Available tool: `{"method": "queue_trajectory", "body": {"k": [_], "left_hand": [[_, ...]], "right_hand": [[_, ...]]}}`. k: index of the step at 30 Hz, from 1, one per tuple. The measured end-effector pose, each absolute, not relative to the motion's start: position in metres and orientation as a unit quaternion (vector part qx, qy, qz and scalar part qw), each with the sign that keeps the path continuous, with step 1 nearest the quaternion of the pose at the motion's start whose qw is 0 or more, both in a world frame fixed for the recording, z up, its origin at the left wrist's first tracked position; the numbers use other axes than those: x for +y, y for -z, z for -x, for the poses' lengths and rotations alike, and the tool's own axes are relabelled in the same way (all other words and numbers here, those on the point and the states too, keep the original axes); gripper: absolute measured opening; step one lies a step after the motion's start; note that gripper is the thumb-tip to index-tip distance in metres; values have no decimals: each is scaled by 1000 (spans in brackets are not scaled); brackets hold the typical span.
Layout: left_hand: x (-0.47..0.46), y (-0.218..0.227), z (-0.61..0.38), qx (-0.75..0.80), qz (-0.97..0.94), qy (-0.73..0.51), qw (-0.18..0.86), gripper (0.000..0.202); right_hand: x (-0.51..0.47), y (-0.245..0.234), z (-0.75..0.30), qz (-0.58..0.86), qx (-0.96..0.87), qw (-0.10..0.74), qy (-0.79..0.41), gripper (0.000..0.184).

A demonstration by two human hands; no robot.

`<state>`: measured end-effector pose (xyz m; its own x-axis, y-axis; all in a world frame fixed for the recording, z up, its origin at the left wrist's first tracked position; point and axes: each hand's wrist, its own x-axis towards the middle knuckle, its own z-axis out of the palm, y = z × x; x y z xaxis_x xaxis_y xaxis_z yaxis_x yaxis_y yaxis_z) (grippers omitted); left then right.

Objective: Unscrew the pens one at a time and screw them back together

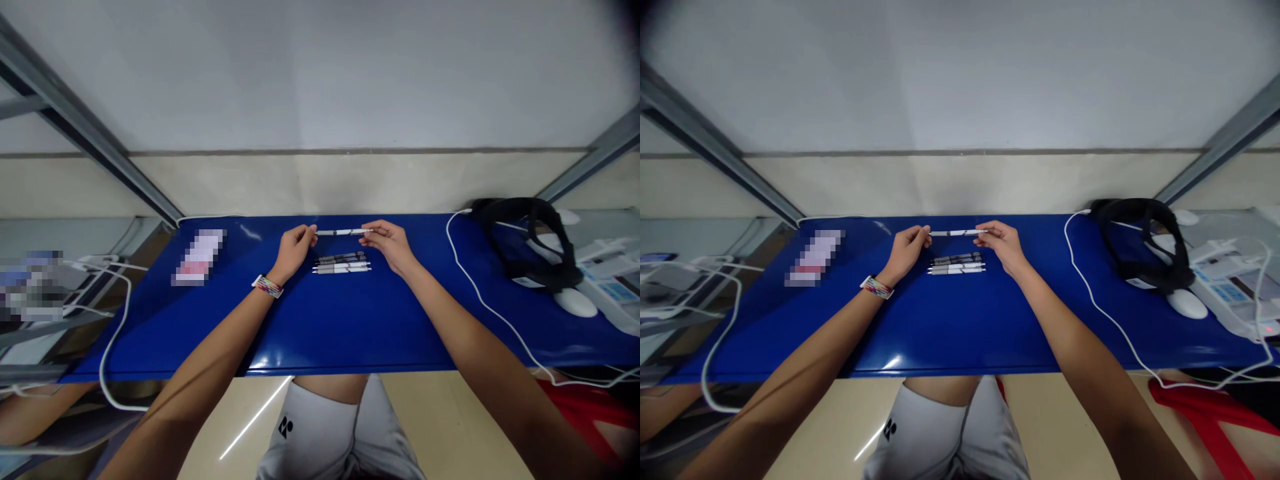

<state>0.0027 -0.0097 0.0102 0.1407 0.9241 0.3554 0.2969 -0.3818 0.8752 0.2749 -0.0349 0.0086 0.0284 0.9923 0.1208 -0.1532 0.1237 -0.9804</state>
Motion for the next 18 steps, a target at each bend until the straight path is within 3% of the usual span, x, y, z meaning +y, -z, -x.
{"method": "queue_trajectory", "body": {"k": [7,13,18], "left_hand": [[-8,-5,-1,461,-693,-461,308,62],[-8,-4,-2,416,-672,-492,365,24],[-7,-3,-3,385,-658,-508,401,20]], "right_hand": [[-36,-9,-273,424,-506,576,-482,37],[-38,-11,-273,446,-480,561,-506,41],[-39,-12,-271,441,-453,570,-525,41]]}}
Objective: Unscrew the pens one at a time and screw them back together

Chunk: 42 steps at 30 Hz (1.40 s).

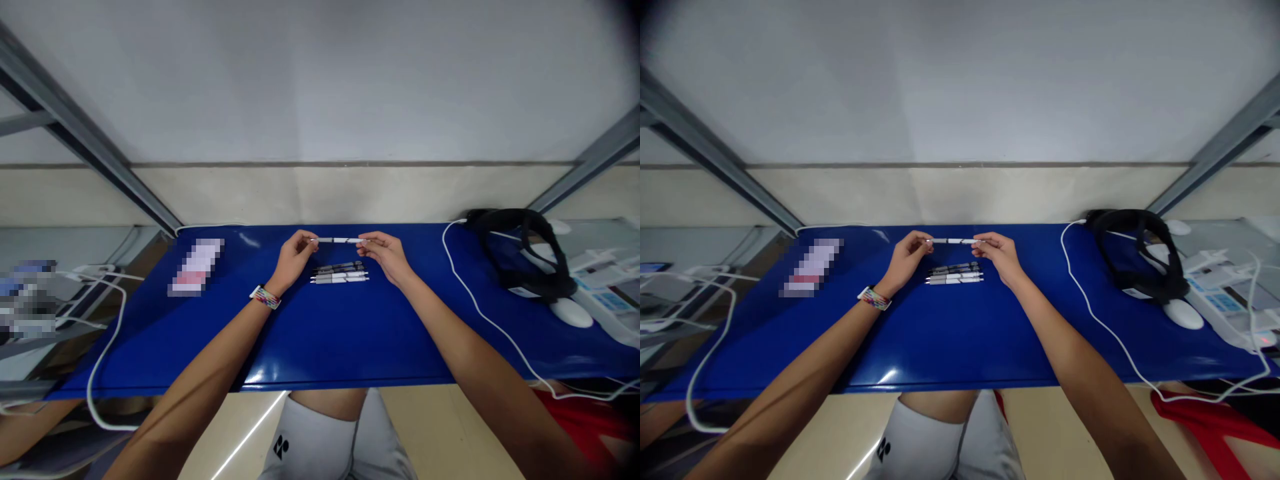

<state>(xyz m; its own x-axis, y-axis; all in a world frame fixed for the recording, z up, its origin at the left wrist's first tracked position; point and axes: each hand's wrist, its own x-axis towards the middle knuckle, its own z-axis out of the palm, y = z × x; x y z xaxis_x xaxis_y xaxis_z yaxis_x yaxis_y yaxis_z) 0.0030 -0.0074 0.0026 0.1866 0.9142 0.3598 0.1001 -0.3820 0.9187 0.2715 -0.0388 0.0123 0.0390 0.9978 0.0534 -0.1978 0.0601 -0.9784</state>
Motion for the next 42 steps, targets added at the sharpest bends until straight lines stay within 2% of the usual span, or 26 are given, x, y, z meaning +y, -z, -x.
{"method": "queue_trajectory", "body": {"k": [11,21,28,34,42], "left_hand": [[-6,-2,-1,398,-630,-520,417,31],[-9,-6,-1,403,-646,-519,389,20],[-9,-7,-2,385,-623,-523,437,28],[-9,-8,0,394,-653,-515,392,28],[-10,-9,-1,393,-644,-506,418,28]], "right_hand": [[-40,-14,-270,441,-443,572,-532,42],[-40,-12,-271,437,-449,571,-530,40],[-40,-15,-270,434,-445,574,-533,41],[-40,-15,-271,438,-450,568,-532,42],[-40,-16,-270,436,-451,571,-530,41]]}}
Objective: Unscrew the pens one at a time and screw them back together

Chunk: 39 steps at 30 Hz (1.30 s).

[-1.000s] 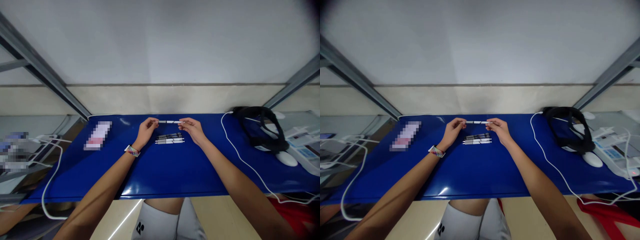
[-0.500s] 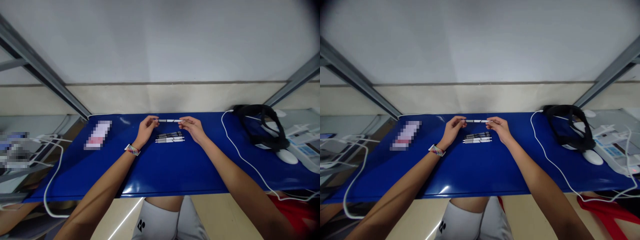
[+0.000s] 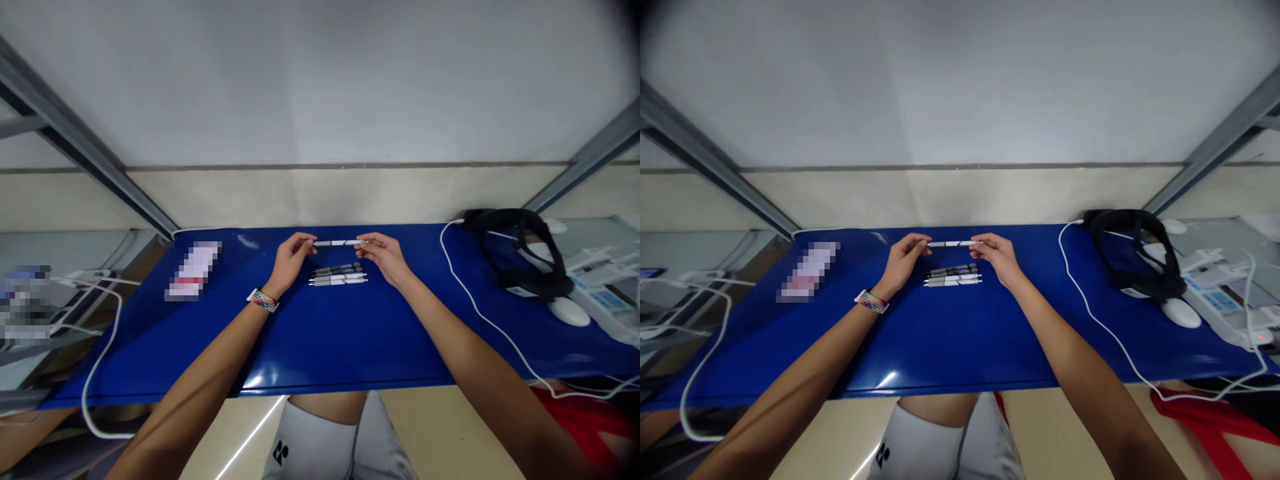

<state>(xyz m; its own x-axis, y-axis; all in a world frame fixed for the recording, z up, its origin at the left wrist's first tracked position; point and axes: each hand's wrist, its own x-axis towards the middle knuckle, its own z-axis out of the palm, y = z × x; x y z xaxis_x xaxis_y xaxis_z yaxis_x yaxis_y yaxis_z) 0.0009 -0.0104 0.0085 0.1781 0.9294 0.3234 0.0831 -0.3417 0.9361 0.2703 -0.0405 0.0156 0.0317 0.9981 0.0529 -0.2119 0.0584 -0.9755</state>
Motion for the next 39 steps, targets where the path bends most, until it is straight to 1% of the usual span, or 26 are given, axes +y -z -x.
{"method": "queue_trajectory", "body": {"k": [11,18,22,31,39], "left_hand": [[-9,-6,0,394,-647,-507,412,24],[-9,-7,-1,397,-667,-509,373,20],[-7,-5,0,399,-650,-507,402,25],[-9,-6,-1,409,-658,-506,379,25],[-9,-5,0,402,-669,-503,372,25]], "right_hand": [[-39,-14,-271,434,-458,567,-530,40],[-40,-17,-272,437,-452,569,-530,39],[-40,-17,-272,435,-452,572,-529,39],[-37,-15,-274,434,-438,580,-532,36],[-35,-14,-276,427,-434,582,-538,24]]}}
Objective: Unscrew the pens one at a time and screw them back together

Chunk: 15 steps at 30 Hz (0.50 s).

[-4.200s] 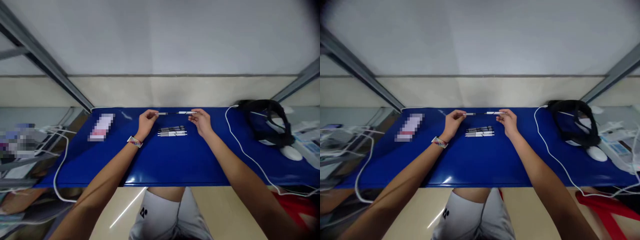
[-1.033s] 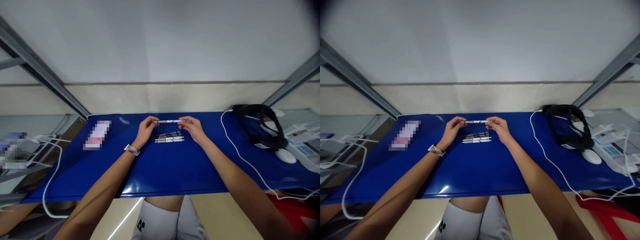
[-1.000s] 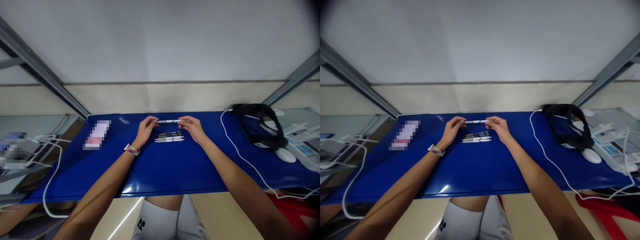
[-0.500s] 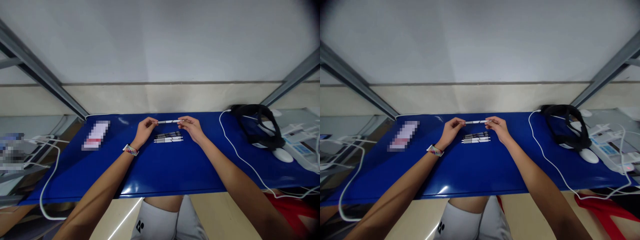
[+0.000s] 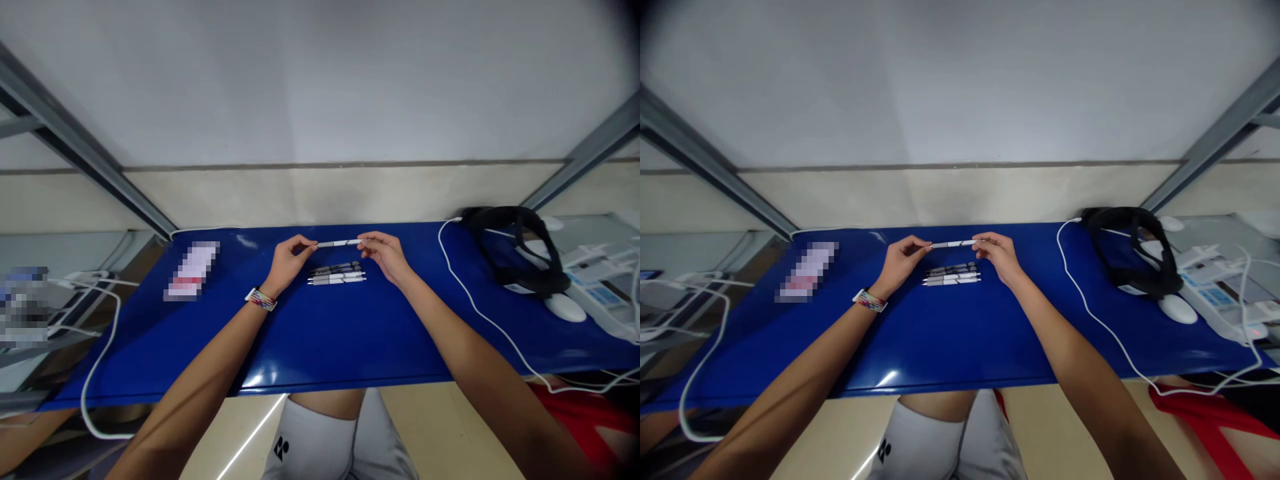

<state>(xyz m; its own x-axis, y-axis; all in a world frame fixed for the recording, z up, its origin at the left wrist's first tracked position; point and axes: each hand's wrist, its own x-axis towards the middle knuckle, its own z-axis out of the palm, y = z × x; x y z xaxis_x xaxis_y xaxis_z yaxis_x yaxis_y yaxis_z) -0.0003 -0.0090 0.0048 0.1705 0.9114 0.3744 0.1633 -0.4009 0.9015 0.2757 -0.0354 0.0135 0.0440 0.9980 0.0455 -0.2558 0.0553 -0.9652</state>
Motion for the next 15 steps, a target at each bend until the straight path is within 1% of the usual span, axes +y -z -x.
{"method": "queue_trajectory", "body": {"k": [2,4,7,9,11,15], "left_hand": [[-10,-7,0,399,-668,-504,375,25],[-12,-9,-1,399,-663,-508,379,26],[-13,-12,-2,399,-652,-521,380,26],[-13,-13,-2,398,-646,-527,383,27],[-12,-13,-2,396,-639,-532,390,28],[-12,-12,-3,391,-626,-532,416,30]], "right_hand": [[-36,-16,-276,414,-416,585,-560,20],[-38,-20,-276,381,-375,582,-613,18],[-41,-28,-276,308,-281,558,-717,26],[-43,-32,-277,275,-229,541,-761,31],[-43,-34,-277,257,-198,530,-783,33],[-42,-32,-275,249,-159,540,-788,26]]}}
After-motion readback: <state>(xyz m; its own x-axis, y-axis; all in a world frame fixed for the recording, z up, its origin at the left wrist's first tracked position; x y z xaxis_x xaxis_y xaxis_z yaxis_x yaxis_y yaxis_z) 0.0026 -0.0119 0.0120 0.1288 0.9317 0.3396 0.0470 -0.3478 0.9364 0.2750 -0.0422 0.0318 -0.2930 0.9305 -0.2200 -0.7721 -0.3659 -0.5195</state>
